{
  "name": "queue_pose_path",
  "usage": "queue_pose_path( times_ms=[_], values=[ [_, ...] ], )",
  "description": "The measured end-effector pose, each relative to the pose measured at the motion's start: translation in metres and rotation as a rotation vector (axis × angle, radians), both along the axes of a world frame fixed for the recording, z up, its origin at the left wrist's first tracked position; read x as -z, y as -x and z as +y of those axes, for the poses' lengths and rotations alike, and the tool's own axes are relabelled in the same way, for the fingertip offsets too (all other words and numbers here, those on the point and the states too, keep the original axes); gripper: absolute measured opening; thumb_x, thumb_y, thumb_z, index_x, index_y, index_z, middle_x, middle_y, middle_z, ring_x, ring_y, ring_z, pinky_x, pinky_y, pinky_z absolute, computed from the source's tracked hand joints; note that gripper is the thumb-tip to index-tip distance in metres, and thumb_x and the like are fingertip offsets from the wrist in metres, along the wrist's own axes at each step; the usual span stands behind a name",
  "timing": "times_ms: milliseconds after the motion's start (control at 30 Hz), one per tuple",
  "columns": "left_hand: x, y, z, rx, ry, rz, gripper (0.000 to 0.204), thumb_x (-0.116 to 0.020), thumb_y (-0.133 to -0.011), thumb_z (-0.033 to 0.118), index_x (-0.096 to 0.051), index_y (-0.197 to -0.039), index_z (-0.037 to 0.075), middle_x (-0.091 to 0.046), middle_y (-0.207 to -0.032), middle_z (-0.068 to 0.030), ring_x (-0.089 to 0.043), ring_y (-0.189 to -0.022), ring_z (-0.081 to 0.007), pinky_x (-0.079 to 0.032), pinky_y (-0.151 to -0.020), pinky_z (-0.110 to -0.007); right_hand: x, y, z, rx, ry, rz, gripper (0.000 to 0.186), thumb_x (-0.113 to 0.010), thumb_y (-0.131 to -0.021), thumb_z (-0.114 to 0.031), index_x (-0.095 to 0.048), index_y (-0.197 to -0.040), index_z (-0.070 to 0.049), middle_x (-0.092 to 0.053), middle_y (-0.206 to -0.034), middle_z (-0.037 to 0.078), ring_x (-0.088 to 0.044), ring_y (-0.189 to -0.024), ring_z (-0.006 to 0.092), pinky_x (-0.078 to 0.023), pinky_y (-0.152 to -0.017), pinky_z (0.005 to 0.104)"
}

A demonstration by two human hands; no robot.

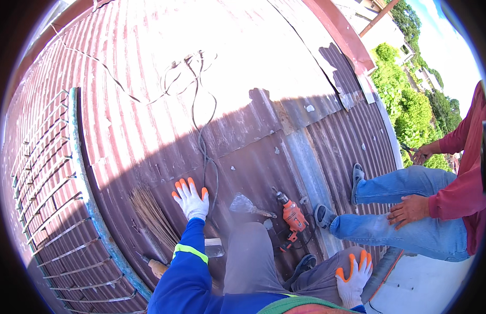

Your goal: The person uses a corded drill to fasten a metal sheet onto a corrugated metal roof. They position the sheet, drill fasteners, and adjust the sheet while a coworker assists nearby.

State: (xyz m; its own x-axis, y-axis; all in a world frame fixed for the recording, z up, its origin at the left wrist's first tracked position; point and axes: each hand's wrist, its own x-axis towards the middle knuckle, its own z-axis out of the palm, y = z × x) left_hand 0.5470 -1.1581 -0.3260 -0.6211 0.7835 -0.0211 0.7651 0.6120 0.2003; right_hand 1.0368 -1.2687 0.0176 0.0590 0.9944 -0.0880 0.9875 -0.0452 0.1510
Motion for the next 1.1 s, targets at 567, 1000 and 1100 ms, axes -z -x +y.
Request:
queue_pose_path(
  times_ms=[567, 1000, 1100],
  values=[
    [0.004, 0.001, 0.0, 0.004, -0.005, 0.012, 0.083, -0.061, -0.096, 0.053, -0.036, -0.162, 0.009, -0.028, -0.169, -0.0219, -0.017, -0.159, -0.042, -0.008, -0.125, -0.066, 0.001, 0.003, -0.009, 0.029, -0.039, -0.037, 0.064, -0.078, -0.074, -0.023, -0.061, -0.134, -0.007, -0.039, -0.161, 0.022, -0.031, -0.151, 0.0449, -0.025, -0.122, 0.0595],
    [0.002, 0.016, -0.004, -0.008, -0.099, -0.121, 0.079, -0.059, -0.097, 0.051, -0.039, -0.161, 0.009, -0.03, -0.168, -0.0217, -0.02, -0.158, -0.0418, -0.011, -0.125, -0.066, 0.029, 0.025, 0.056, -0.112, 0.096, -0.078, 0.065, -0.081, -0.079, -0.036, -0.063, -0.136, -0.009, -0.039, -0.16, 0.022, -0.029, -0.152, 0.0439, -0.023, -0.123, 0.0596],
    [0.005, 0.017, -0.006, -0.004, -0.125, -0.123, 0.079, -0.059, -0.097, 0.051, -0.04, -0.16, 0.009, -0.031, -0.168, -0.0219, -0.021, -0.157, -0.0422, -0.011, -0.125, -0.066, 0.034, 0.04, 0.066, -0.157, 0.108, -0.076, 0.065, -0.081, -0.08, -0.036, -0.063, -0.136, -0.009, -0.04, -0.159, 0.022, -0.03, -0.151, 0.0435, -0.023, -0.123, 0.059]
  ],
)
